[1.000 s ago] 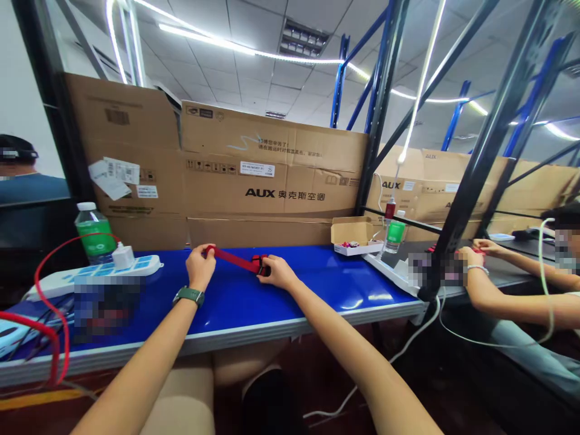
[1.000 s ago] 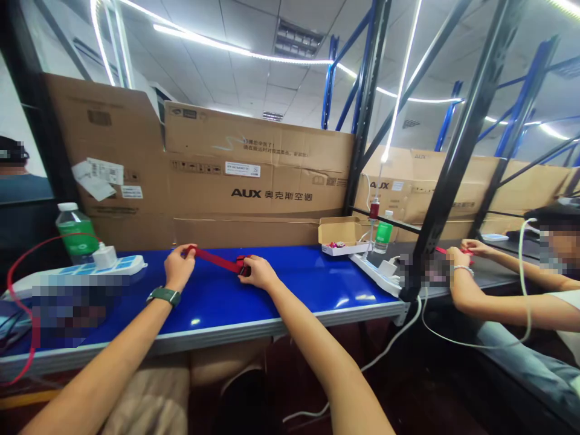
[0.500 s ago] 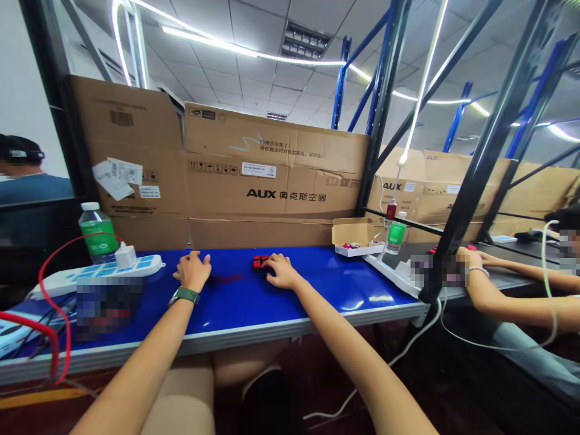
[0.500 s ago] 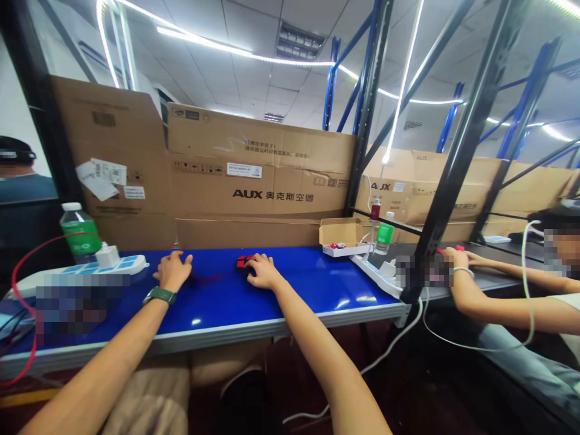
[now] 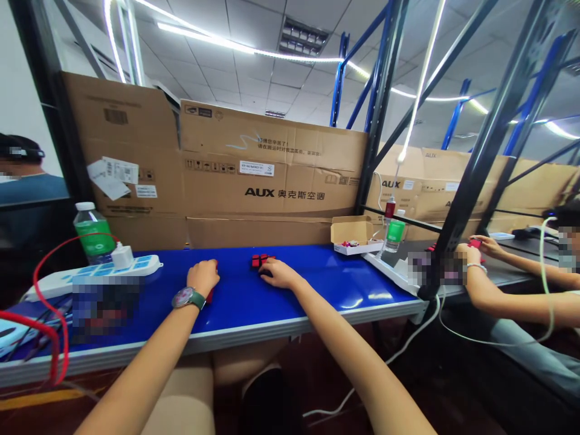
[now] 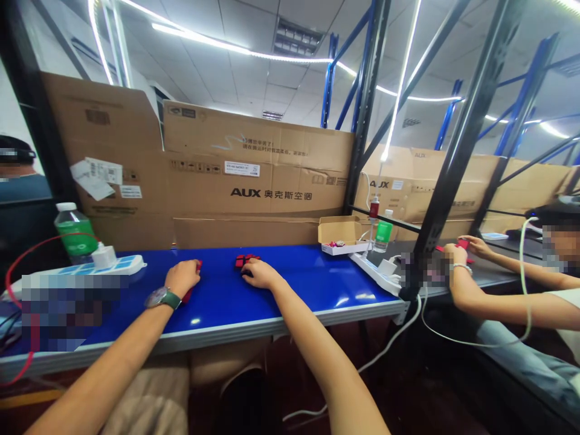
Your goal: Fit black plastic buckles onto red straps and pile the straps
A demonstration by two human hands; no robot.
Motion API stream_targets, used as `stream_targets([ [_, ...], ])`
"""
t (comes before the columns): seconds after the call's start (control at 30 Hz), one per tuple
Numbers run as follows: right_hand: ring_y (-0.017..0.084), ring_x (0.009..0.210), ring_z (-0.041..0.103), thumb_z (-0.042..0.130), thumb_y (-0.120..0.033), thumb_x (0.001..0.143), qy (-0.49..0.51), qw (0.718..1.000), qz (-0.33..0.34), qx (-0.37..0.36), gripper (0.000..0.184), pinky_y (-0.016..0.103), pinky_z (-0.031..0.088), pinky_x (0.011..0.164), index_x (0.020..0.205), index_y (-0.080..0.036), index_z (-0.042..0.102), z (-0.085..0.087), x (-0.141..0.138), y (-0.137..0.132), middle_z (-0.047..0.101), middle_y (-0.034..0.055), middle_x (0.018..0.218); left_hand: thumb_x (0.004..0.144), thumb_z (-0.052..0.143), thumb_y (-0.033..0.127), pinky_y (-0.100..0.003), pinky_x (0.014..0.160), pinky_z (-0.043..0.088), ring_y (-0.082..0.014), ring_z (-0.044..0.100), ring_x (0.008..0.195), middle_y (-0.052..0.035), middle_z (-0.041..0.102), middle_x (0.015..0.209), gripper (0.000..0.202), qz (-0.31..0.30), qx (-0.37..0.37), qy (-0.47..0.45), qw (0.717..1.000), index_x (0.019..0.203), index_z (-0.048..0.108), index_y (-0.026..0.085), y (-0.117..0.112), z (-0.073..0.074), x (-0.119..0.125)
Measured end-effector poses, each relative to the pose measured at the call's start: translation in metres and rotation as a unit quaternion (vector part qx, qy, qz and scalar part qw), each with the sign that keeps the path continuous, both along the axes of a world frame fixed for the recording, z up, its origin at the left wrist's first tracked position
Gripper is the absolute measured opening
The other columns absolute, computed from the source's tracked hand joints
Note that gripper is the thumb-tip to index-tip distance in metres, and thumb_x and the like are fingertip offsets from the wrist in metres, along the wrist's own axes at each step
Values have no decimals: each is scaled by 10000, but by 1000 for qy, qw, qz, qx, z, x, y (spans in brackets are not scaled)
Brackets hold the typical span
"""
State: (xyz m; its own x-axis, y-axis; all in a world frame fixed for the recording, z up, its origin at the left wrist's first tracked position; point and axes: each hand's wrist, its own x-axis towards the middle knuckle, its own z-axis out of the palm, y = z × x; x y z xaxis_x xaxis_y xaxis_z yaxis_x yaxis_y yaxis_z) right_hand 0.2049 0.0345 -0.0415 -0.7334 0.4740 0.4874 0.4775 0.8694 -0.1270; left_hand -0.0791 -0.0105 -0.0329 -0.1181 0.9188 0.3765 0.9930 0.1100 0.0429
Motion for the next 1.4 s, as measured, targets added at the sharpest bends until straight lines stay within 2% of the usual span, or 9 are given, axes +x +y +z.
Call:
stream_targets([
  [0.2, 190, 920, 617, 643, -185, 882, 7, 1000, -11, 7, 147, 302, 468, 869, 1012, -189, 711, -1, 0, 2, 671, 77, 1012, 824, 472, 105, -380, 776, 527, -342, 715, 929, -230, 724, 954, 315, -22, 21, 0, 1000, 1033, 707, 86, -1, 5, 5],
  [0.4, 192, 933, 613, 623, -161, 886, 9, 1000, -7, -1, 136, 302, 455, 879, 995, -187, 701, 3, 1, 0, 679, 71, 991, 825, 519, 121, -294, 852, 514, -239, 706, 973, -116, 745, 946, 361, -14, 55, -188, 980, 1149, 675, 145, 17, -3, -22],
  [0.57, 206, 965, 582, 642, -189, 853, -24, 999, -47, 6, 207, 322, 445, 880, 1055, -203, 684, 8, 3, -9, 645, 76, 1074, 864, 542, 301, -477, 874, 490, -364, 652, 1074, -142, 677, 1198, 304, 44, 40, -140, 988, 1084, 747, 257, 13, -8, -31],
  [0.77, 284, 1250, 452, 542, -333, 962, -70, 992, -80, 73, 407, 480, 361, 1005, 1359, -243, 557, 4, -10, -23, 532, 122, 1407, 836, 480, 219, -623, 943, 382, -377, 621, 1120, -141, 688, 1227, 414, 4, -24, -96, 995, 1185, 698, 262, 6, -7, -14],
  [1.0, 218, 1189, 538, 625, -323, 949, -56, 997, 21, 52, 207, 397, 354, 1027, 1119, -211, 665, 8, -17, -21, 663, 79, 1215, 755, 491, 159, -651, 944, 369, -405, 594, 1128, -195, 676, 1217, 488, 41, 4, -62, 997, 1207, 676, 174, 0, -2, -10],
  [1.1, 185, 1128, 556, 633, -343, 954, -43, 996, 56, 46, 173, 323, 387, 978, 1042, -199, 671, 13, -15, -24, 644, 76, 1189, 756, 459, 98, -555, 1021, 389, -335, 542, 1258, -122, 587, 1404, 652, -100, 47, -47, 993, 1378, 572, 259, -1, 2, -2],
  [1.2, 224, 1163, 511, 618, -424, 957, -39, 997, -8, 71, 277, 366, 374, 976, 1148, -227, 658, 13, -17, -30, 556, 106, 1310, 804, 387, 46, -429, 1093, 371, -225, 468, 1365, -19, 462, 1547, 734, -297, 32, -7, 954, 1466, 476, 352, 1, 1, 11],
  [1.3, 274, 1150, 475, 551, -475, 982, -76, 990, -85, 79, 339, 451, 329, 981, 1267, -307, 623, 11, -18, -34, 578, 103, 1234, 845, 353, 38, -413, 1091, 365, -212, 478, 1360, -8, 462, 1549, 679, -346, 16, 10, 938, 1421, 528, 349, 2, -4, 22],
  [1.4, 277, 1113, 471, 553, -479, 979, -92, 989, -85, 75, 316, 458, 306, 971, 1228, -300, 631, 10, -18, -35, 625, 89, 1091, 892, 370, 77, -413, 1069, 370, -228, 515, 1322, -57, 552, 1468, 568, -342, 29, 4, 939, 1378, 561, 299, 1, -5, 25],
])
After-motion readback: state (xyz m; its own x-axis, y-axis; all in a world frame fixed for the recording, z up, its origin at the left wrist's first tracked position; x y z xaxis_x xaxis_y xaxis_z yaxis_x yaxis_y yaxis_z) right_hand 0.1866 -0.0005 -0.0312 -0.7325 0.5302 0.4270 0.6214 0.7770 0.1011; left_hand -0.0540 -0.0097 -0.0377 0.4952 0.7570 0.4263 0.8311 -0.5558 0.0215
